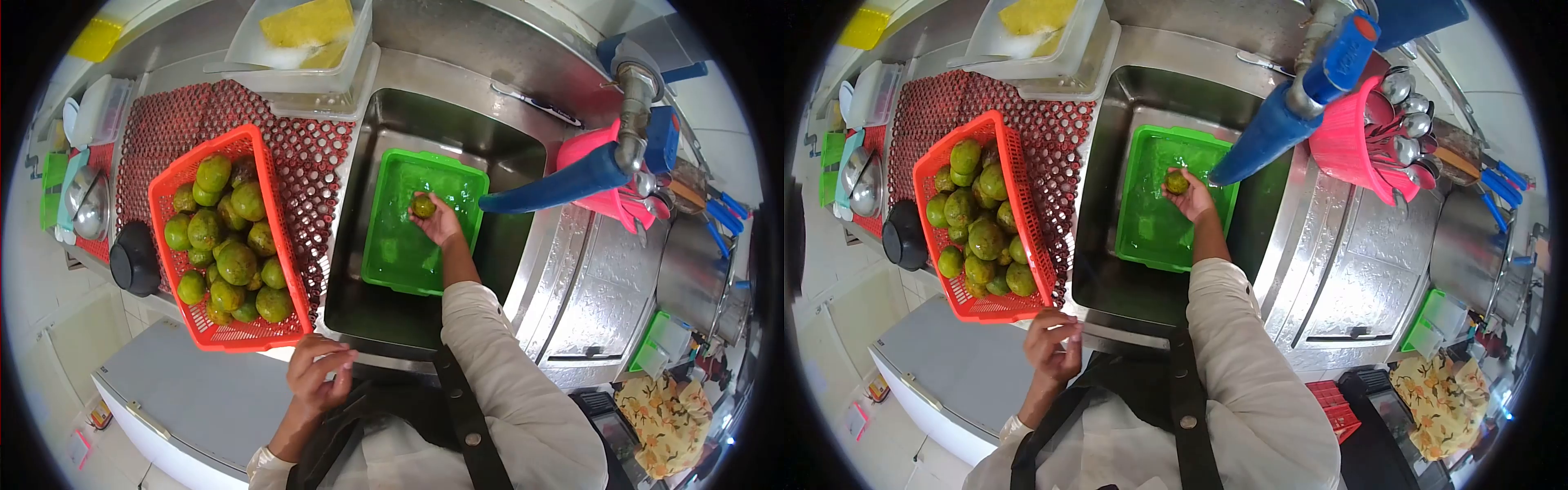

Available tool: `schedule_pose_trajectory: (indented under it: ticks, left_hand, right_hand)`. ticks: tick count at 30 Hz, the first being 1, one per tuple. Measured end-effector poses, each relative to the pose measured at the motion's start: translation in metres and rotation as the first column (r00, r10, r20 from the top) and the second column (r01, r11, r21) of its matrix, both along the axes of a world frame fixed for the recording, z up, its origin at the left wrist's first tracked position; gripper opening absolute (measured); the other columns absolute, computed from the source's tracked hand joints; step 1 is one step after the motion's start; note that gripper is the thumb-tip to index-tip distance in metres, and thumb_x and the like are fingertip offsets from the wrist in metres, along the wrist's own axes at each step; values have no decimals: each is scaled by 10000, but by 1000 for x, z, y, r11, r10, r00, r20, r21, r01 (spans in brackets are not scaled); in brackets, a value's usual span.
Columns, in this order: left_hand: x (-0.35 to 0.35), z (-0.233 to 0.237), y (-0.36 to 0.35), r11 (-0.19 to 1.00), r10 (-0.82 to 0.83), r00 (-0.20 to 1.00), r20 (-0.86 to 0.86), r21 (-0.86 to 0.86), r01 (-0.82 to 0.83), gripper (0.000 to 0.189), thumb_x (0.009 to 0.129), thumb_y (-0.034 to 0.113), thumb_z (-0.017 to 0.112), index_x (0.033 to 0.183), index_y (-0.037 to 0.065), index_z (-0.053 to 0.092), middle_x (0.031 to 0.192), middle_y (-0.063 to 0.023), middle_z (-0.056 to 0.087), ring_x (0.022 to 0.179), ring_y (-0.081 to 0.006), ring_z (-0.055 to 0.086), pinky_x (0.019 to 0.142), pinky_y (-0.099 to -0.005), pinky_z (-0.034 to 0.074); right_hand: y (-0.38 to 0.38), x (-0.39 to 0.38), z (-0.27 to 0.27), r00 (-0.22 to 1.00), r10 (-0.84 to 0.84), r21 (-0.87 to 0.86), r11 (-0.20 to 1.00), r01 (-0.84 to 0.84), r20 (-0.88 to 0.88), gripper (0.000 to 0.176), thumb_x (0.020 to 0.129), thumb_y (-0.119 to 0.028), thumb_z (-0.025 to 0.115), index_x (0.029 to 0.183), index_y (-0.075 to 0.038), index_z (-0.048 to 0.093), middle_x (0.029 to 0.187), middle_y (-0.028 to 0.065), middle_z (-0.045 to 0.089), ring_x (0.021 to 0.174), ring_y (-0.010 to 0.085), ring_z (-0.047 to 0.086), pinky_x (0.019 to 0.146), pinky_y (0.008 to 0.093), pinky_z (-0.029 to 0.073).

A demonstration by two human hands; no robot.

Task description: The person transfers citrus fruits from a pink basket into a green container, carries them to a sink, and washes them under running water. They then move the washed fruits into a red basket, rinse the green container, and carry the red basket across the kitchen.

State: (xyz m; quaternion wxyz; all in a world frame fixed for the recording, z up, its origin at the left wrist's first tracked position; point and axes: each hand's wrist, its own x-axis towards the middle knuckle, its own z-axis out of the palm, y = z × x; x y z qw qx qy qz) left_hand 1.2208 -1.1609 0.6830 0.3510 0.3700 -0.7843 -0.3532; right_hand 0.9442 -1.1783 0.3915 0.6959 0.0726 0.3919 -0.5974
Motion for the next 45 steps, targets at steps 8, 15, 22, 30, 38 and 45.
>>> schedule_pose_trajectory:
  ticks: [8, 15, 22, 30, 38, 45]
  left_hand:
    - [-3, -64, 35, 977, -63, 996, 59, 206, 49, 212, 627, -61, 609, 802, 58, 613, 817, -70, 581, 699, -209, 571, 605, -296, 446]
    - [0, -90, 49, 982, -19, 980, 200, 187, -20, 197, 614, -35, 611, 780, 70, 599, 811, -53, 576, 699, -215, 572, 596, -312, 445]
    - [-2, -87, 46, 987, 4, 978, 207, 157, -37, 208, 608, -20, 607, 791, 78, 586, 807, -45, 575, 699, -219, 569, 604, -313, 450]
    - [1, -88, 48, 996, 10, 978, 209, 80, -27, 188, 616, 10, 611, 783, 93, 583, 809, -39, 575, 717, -214, 570, 612, -317, 452]
    - [21, -87, 47, 963, -196, 980, 43, 198, 184, 131, 688, 52, 594, 809, 102, 594, 850, -32, 577, 752, -211, 572, 637, -312, 455]
    - [101, -23, 5, 575, -520, 788, -330, 548, 608, 165, 771, 116, 583, 928, 68, 577, 934, -67, 578, 821, -181, 568, 725, -296, 456]
  right_hand:
    - [-13, 2, -25, 479, 404, 463, 886, 6, -779, 257, 785, -294, 604, 709, -48, 597, 553, 39, 531, 420, 174, 490, 419, 279, 425]
    - [-5, -14, -17, 705, 87, 345, 909, 232, -703, 430, 657, -168, 740, 941, 18, 477, 691, 82, 538, 516, 162, 521, 426, 289, 445]
    - [2, -17, -14, 684, 0, 240, 936, 256, -730, 486, 651, -65, 726, 1061, 5, 473, 912, 87, 522, 703, 166, 537, 535, 297, 513]
    - [15, -2, -34, 741, 238, 308, 950, -45, -627, 186, 836, -249, 536, 992, -149, 541, 935, 6, 507, 735, 127, 502, 588, 278, 451]
    - [21, 3, 28, 808, 543, 606, 729, -318, -230, 359, 854, -470, 430, 854, -128, 537, 563, 62, 504, 449, 186, 500, 384, 326, 399]
    - [-35, 134, 260, 603, 195, -55, 927, -370, -773, 270, 790, -182, 548, 1028, -107, 446, 935, 60, 474, 771, 159, 497, 601, 296, 448]
